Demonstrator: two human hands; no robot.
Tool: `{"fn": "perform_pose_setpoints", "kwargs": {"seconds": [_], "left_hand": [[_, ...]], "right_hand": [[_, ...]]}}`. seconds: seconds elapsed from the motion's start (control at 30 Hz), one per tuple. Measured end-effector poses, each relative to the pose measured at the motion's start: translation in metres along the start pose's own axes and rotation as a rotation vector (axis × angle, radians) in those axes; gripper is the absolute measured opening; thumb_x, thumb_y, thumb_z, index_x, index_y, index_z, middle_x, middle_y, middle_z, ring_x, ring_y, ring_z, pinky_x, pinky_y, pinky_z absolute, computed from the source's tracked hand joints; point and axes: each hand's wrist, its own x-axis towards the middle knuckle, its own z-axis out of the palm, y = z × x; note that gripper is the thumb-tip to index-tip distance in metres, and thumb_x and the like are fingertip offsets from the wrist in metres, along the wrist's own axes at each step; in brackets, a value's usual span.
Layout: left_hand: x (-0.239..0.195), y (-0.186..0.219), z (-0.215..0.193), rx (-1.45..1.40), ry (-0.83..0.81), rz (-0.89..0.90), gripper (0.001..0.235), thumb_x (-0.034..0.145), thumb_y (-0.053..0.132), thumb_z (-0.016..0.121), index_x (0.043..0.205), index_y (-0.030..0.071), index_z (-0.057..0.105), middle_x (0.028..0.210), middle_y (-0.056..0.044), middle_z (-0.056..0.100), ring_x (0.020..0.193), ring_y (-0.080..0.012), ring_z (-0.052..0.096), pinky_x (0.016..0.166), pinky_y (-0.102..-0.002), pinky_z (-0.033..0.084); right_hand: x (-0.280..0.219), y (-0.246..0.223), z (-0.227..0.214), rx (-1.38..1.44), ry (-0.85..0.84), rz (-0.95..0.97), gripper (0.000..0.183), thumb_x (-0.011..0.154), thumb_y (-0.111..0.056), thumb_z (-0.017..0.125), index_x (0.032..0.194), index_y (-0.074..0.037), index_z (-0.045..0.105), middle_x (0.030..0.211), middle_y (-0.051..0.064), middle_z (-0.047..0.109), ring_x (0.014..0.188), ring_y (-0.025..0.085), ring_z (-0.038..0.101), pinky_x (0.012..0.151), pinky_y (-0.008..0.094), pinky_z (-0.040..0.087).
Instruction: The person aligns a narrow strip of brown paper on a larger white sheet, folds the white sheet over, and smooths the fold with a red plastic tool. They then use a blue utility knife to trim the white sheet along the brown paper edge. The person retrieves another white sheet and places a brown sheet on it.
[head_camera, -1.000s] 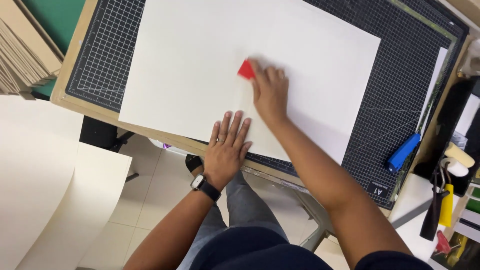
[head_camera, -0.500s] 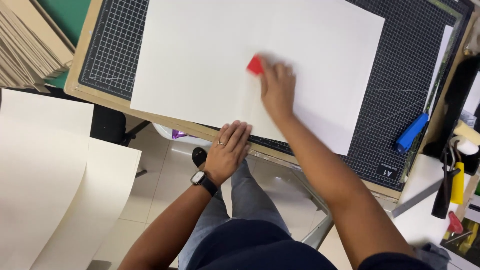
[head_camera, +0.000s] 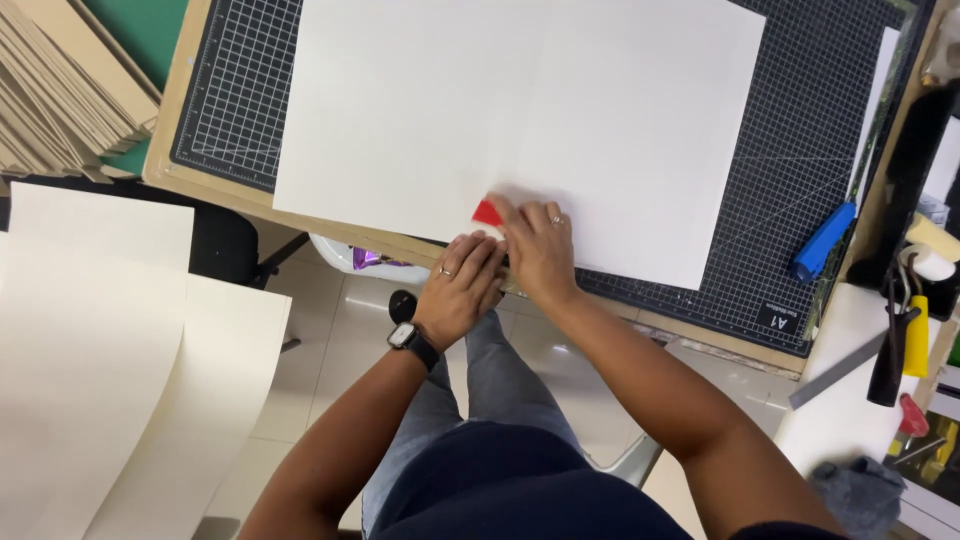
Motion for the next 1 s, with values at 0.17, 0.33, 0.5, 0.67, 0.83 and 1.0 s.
{"fn": "perform_pose_setpoints", "kwargs": {"seconds": [0.17,0.33,0.5,0.67,0.83,1.0], "left_hand": [[0.009,-0.006,-0.004,-0.022,0.020,0.033,0.040,0.105,0.029,0.060,0.140,0.011,0.065,0.136,-0.009,0.065,0.128,-0.0302,0.060,0.115,-0.045,0.045],[0.011,-0.006,-0.002,0.008,0.039,0.038,0.039,0.103,0.029,0.063,0.137,0.012,0.067,0.132,-0.007,0.066,0.125,-0.0275,0.061,0.115,-0.045,0.046],[0.007,-0.006,0.000,0.047,0.041,0.048,0.039,0.102,0.029,0.063,0.138,0.013,0.067,0.132,-0.007,0.065,0.125,-0.0272,0.060,0.113,-0.045,0.047],[0.012,-0.012,-0.012,0.033,-0.137,0.063,0.044,0.108,0.027,0.055,0.147,0.006,0.055,0.140,-0.010,0.061,0.134,-0.0295,0.055,0.117,-0.047,0.044],[0.021,0.000,-0.014,0.031,-0.156,0.013,0.045,0.106,0.028,0.061,0.145,0.005,0.056,0.139,-0.009,0.059,0.136,-0.0277,0.051,0.119,-0.049,0.043],[0.039,0.028,-0.012,0.045,-0.129,-0.160,0.042,0.104,0.028,0.063,0.140,0.007,0.059,0.140,-0.012,0.060,0.132,-0.0292,0.056,0.118,-0.049,0.043]], "right_hand": [[0.017,0.012,-0.008,0.219,-0.033,-0.008,0.042,0.105,-0.034,0.052,0.145,-0.021,0.061,0.091,0.005,0.056,0.087,0.035,0.057,0.075,0.047,0.049],[0.010,0.010,-0.004,-0.016,0.027,-0.033,0.038,0.108,-0.031,0.048,0.143,-0.023,0.061,0.094,0.004,0.054,0.089,0.029,0.055,0.078,0.042,0.047],[0.072,0.066,0.018,-0.116,0.132,-0.040,0.034,0.106,-0.026,0.055,0.139,-0.023,0.063,0.095,0.005,0.055,0.091,0.031,0.054,0.077,0.043,0.044],[0.169,0.113,0.027,-0.221,0.150,0.026,0.036,0.105,-0.016,0.053,0.140,-0.023,0.059,0.096,0.006,0.053,0.083,0.032,0.048,0.070,0.046,0.040],[0.232,0.171,0.048,-0.263,0.159,0.098,0.057,0.094,-0.011,0.077,0.143,-0.022,0.052,0.102,0.003,0.057,0.090,0.028,0.051,0.071,0.041,0.045],[0.256,0.206,0.050,-0.109,0.079,0.246,0.066,0.097,-0.014,0.076,0.152,-0.029,0.042,0.107,0.006,0.058,0.099,0.033,0.057,0.085,0.047,0.051]]}}
